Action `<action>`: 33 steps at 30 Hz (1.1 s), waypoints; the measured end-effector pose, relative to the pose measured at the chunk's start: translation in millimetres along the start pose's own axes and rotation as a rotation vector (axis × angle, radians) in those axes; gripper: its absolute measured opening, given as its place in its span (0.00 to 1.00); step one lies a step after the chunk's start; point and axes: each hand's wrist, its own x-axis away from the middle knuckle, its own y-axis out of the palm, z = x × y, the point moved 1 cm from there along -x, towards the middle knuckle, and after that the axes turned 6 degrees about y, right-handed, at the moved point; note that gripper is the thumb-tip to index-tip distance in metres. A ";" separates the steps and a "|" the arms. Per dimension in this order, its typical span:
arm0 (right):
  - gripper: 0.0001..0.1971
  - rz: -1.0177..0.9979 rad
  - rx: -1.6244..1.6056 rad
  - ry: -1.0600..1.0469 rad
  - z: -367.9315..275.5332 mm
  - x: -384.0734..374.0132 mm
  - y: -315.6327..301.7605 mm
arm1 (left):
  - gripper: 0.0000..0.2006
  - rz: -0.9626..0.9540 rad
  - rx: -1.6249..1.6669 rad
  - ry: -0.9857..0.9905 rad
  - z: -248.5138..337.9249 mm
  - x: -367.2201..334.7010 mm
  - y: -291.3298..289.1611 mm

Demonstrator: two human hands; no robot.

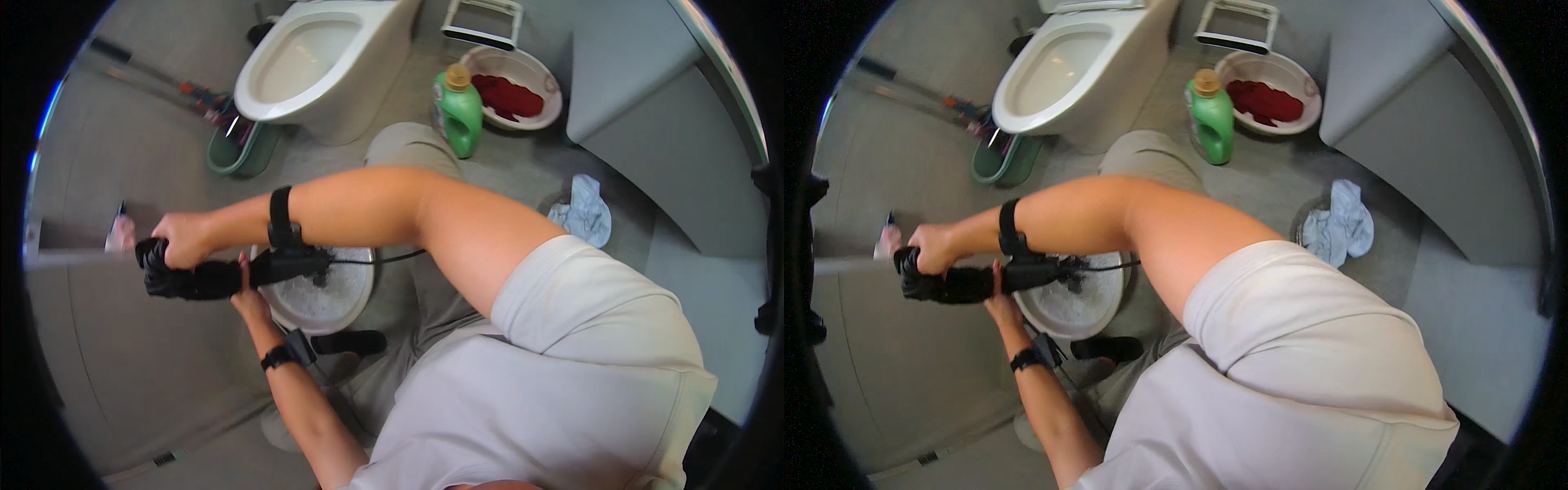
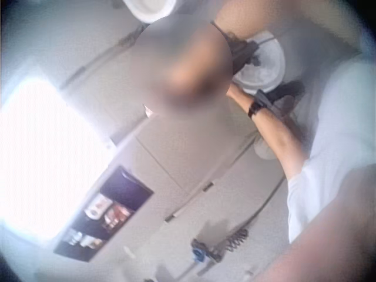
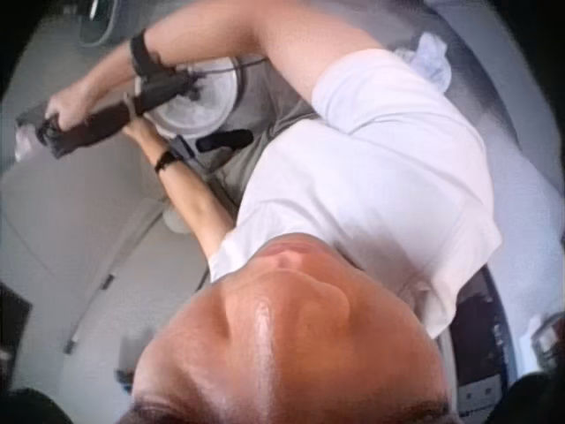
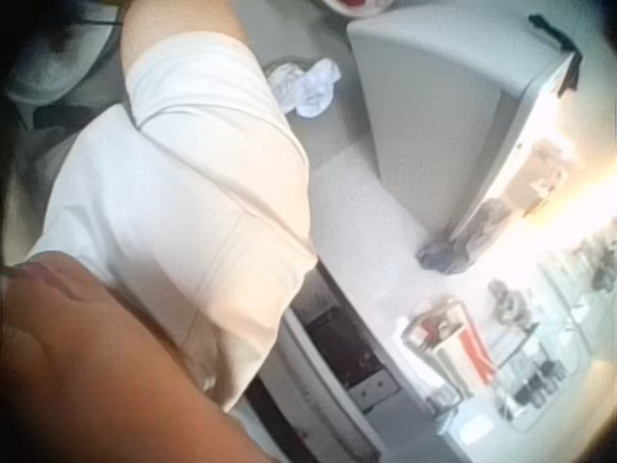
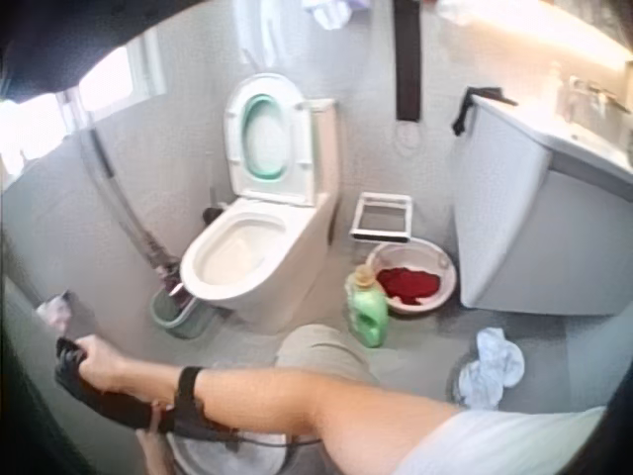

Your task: The person washes a black garment by hand in a white basin filled with soapy water. They repeatedly submerge, agitate, and wring the fabric, then drain the soapy water into a toilet and refill the basin with clean water from a handheld shower head to rinse the garment.

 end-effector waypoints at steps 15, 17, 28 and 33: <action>0.28 -0.383 0.802 -0.050 85.6 39.9 -98.0 | 0.17 0.131 -0.271 0.134 151.8 -22.8 30.0; 0.30 -0.439 0.792 0.025 101.4 51.5 -86.6 | 0.18 0.126 -0.530 0.106 165.6 -16.4 30.1; 0.37 0.306 0.897 -0.158 93.6 56.7 -29.9 | 0.12 -0.019 -1.389 0.507 180.4 -14.1 64.5; 0.40 0.056 0.896 0.004 71.8 54.6 -33.8 | 0.11 -0.137 -1.139 0.491 182.7 -2.7 76.1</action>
